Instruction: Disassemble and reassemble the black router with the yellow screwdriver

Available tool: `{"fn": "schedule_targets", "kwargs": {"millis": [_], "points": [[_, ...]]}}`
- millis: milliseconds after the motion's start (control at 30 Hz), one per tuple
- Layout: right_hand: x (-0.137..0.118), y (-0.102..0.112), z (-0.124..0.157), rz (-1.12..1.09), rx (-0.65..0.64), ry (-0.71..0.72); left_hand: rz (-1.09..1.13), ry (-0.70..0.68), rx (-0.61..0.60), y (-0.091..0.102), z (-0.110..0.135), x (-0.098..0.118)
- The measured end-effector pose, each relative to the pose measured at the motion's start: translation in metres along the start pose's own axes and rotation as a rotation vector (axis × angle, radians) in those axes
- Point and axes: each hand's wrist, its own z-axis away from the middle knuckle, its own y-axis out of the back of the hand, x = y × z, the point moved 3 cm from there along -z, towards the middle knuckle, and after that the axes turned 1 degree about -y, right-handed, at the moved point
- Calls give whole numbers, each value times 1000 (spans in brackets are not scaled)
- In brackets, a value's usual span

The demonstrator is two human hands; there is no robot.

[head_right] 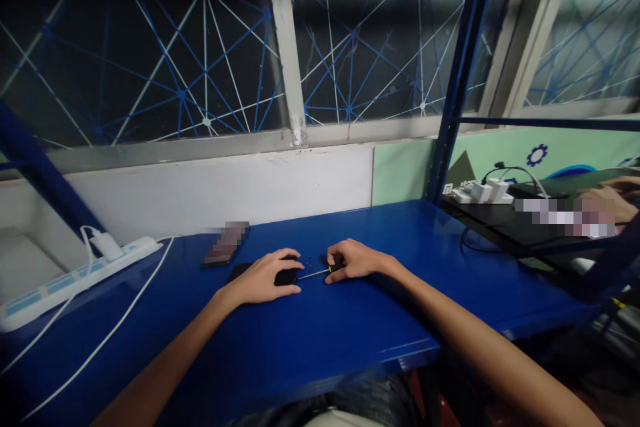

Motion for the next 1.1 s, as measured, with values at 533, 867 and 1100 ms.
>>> {"fn": "schedule_targets", "kwargs": {"millis": [533,867,1100], "points": [[4,1,-1,29,45,-9,104,11,-10,0,0,6],[1,-1,-1,6,13,0,100,11,-3,0,-1,6],[-3,4,2,-27,21,5,101,11,-4,0,-1,6]]}}
